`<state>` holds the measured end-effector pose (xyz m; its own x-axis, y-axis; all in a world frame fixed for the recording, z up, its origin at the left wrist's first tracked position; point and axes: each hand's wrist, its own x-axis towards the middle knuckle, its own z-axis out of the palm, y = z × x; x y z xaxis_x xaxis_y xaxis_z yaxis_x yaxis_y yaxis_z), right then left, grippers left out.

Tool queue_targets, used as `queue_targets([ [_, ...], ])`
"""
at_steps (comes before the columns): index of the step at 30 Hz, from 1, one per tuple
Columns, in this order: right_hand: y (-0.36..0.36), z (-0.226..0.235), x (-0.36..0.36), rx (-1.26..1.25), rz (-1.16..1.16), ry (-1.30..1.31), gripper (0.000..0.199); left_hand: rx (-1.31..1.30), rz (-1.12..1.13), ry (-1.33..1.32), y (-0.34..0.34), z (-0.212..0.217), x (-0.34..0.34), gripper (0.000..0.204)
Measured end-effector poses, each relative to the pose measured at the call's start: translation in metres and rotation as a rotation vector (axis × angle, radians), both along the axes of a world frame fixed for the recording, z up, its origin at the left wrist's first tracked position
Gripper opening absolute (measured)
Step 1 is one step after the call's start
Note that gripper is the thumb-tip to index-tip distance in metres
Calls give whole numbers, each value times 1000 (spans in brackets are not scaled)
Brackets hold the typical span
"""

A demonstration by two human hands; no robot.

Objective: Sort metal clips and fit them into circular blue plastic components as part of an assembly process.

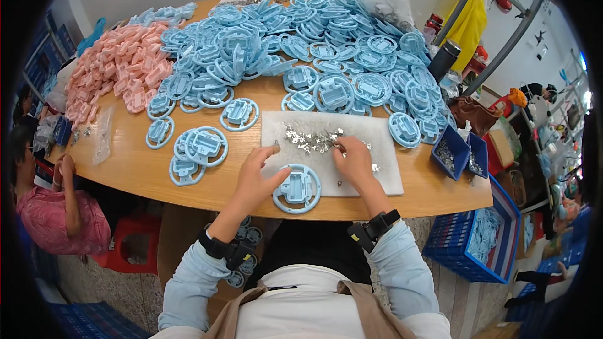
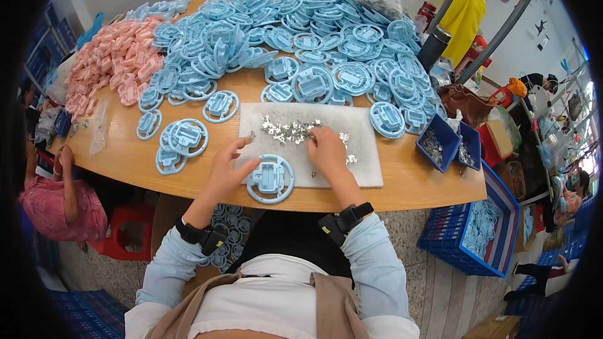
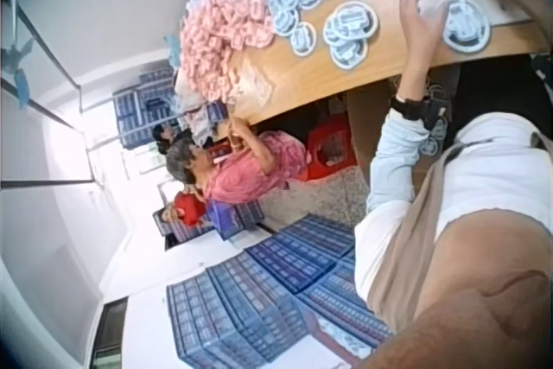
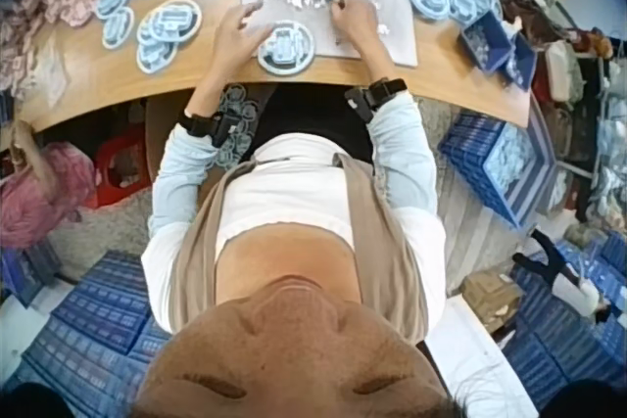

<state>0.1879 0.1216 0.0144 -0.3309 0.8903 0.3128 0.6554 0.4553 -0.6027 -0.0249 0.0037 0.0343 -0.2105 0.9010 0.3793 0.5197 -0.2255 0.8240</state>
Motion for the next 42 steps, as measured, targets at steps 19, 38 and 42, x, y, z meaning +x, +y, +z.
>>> queue_targets([
  [19,67,12,-42,8,256,-365,15,45,91,-152,-32,-36,4,9],
  [38,56,-6,-8,81,174,-54,19,89,-2,-21,-33,-25,16,9],
  [42,44,19,0,-60,113,139,15,78,22,-22,-33,-21,11,12],
])
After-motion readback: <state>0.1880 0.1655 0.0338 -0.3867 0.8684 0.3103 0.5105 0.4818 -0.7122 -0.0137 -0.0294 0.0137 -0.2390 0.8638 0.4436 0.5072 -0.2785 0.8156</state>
